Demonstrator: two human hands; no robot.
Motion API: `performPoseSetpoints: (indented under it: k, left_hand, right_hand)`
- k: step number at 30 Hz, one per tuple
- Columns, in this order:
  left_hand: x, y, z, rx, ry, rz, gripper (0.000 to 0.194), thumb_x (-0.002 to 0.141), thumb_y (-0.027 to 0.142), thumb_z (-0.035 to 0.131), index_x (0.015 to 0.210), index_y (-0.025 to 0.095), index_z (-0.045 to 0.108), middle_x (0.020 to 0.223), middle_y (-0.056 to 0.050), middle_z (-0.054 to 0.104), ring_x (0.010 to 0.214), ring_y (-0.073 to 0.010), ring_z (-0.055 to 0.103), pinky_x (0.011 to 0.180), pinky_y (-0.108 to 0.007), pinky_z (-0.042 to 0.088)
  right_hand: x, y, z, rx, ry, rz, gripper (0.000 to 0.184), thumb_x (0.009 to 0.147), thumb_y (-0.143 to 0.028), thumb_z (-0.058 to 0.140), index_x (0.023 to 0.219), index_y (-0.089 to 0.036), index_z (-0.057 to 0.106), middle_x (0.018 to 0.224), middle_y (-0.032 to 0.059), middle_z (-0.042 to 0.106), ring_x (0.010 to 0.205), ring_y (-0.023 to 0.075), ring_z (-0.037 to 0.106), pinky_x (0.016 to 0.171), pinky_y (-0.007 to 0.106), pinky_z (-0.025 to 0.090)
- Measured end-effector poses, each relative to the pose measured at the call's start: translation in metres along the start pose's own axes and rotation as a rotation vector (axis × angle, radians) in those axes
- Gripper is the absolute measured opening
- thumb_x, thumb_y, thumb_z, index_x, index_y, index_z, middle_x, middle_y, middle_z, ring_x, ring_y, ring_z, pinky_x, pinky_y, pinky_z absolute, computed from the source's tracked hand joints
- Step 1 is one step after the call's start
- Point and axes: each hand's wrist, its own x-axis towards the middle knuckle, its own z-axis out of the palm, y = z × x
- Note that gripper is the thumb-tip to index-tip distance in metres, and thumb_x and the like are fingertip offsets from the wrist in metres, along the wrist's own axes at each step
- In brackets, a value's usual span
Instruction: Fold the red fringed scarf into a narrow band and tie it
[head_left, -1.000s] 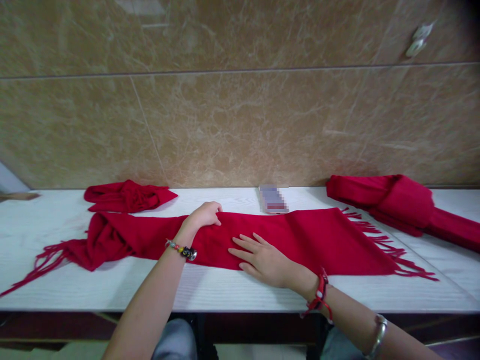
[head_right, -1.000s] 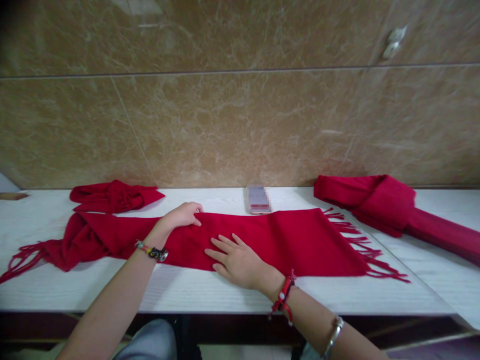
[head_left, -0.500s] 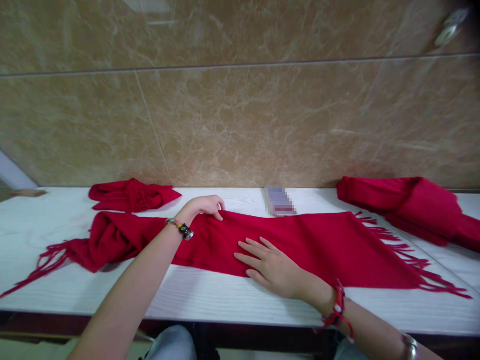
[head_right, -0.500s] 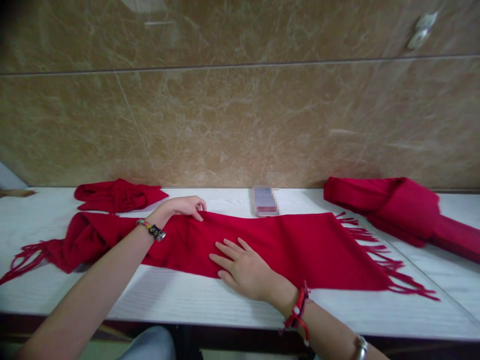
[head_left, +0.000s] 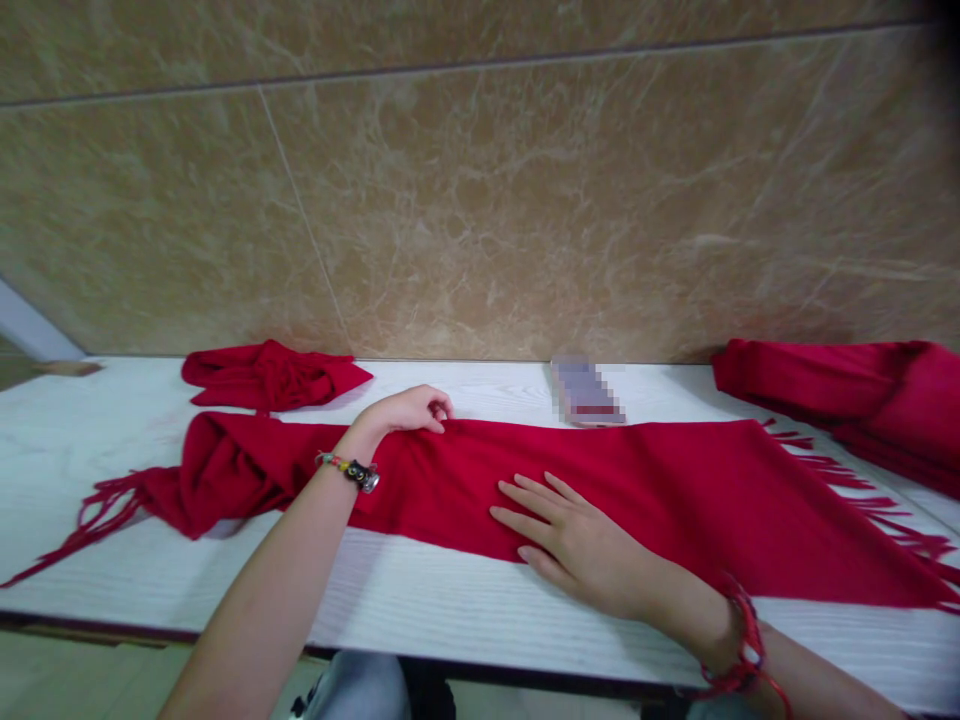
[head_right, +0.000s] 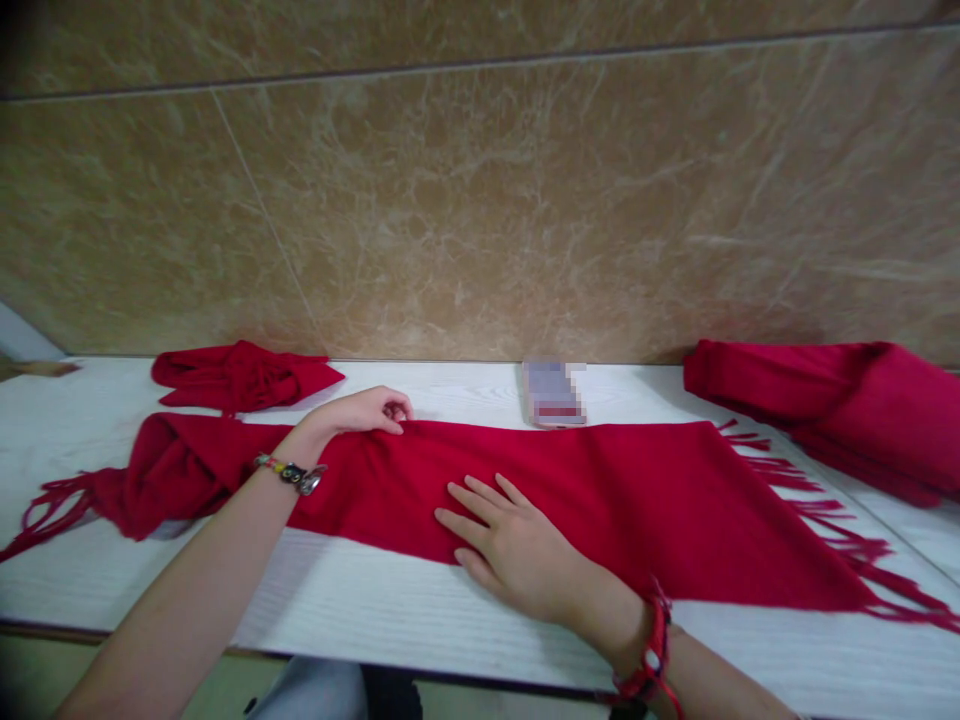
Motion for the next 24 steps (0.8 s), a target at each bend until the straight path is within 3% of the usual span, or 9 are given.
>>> performPoseSetpoints:
  k: [3, 7, 11, 18, 21, 24]
  left_hand:
    - [0.000, 0.006, 0.003, 0.073, 0.044, -0.003, 0.020, 0.067, 0.022, 0.057, 0.085, 0.013, 0.063, 0.080, -0.002, 0.064, 0.071, -0.0124, 0.055, 0.063, -0.019, 0.040]
    - [-0.004, 0.010, 0.001, 0.279, 0.096, -0.141, 0.025, 0.077, 0.032, 0.048, 0.079, 0.013, 0.065, 0.081, -0.005, 0.067, 0.071, -0.0154, 0.057, 0.064, -0.022, 0.040]
    - [-0.011, 0.013, -0.005, 0.310, 0.137, -0.154, 0.022, 0.074, 0.024, 0.049, 0.082, 0.014, 0.066, 0.082, -0.003, 0.068, 0.074, -0.0146, 0.058, 0.064, -0.019, 0.040]
    - [-0.021, 0.030, 0.003, 0.370, 0.030, -0.180, 0.020, 0.063, 0.015, 0.061, 0.082, 0.016, 0.067, 0.073, 0.000, 0.069, 0.062, -0.0110, 0.058, 0.053, -0.016, 0.039]
    - [-0.019, 0.034, 0.010, 0.427, 0.065, -0.194, 0.020, 0.059, 0.011, 0.065, 0.078, 0.016, 0.067, 0.070, 0.000, 0.068, 0.060, -0.0121, 0.058, 0.052, -0.017, 0.039]
    - [-0.016, 0.032, 0.012, 0.496, 0.171, -0.213, 0.017, 0.066, 0.011, 0.060, 0.080, 0.017, 0.067, 0.076, -0.004, 0.068, 0.066, -0.0149, 0.060, 0.057, -0.020, 0.041]
  right_hand:
    - [0.000, 0.000, 0.001, -0.026, 0.010, -0.002, 0.041, 0.091, -0.030, 0.038, 0.131, -0.027, 0.042, 0.139, 0.0047, 0.037, 0.130, 0.0219, 0.027, 0.107, 0.047, 0.020]
    - [0.004, -0.007, -0.001, -0.050, 0.054, -0.013, 0.039, 0.089, -0.028, 0.042, 0.128, -0.023, 0.047, 0.135, 0.0072, 0.043, 0.128, 0.0239, 0.032, 0.106, 0.049, 0.023]
    - [0.014, -0.018, -0.001, -0.029, 0.094, -0.049, 0.040, 0.090, -0.028, 0.042, 0.128, -0.020, 0.046, 0.135, 0.0079, 0.044, 0.128, 0.0239, 0.033, 0.106, 0.046, 0.026]
    - [0.022, -0.022, 0.011, 0.015, 0.094, -0.079, 0.038, 0.091, -0.029, 0.040, 0.128, -0.025, 0.047, 0.136, 0.0070, 0.043, 0.128, 0.0225, 0.033, 0.105, 0.045, 0.026]
    - [0.020, -0.021, 0.013, 0.010, 0.108, -0.072, 0.038, 0.091, -0.029, 0.039, 0.128, -0.025, 0.047, 0.135, 0.0065, 0.044, 0.127, 0.0219, 0.034, 0.105, 0.045, 0.026]
    - [0.019, -0.021, 0.013, 0.001, 0.104, -0.072, 0.037, 0.091, -0.028, 0.039, 0.127, -0.024, 0.048, 0.135, 0.0063, 0.044, 0.127, 0.0211, 0.034, 0.106, 0.044, 0.025]
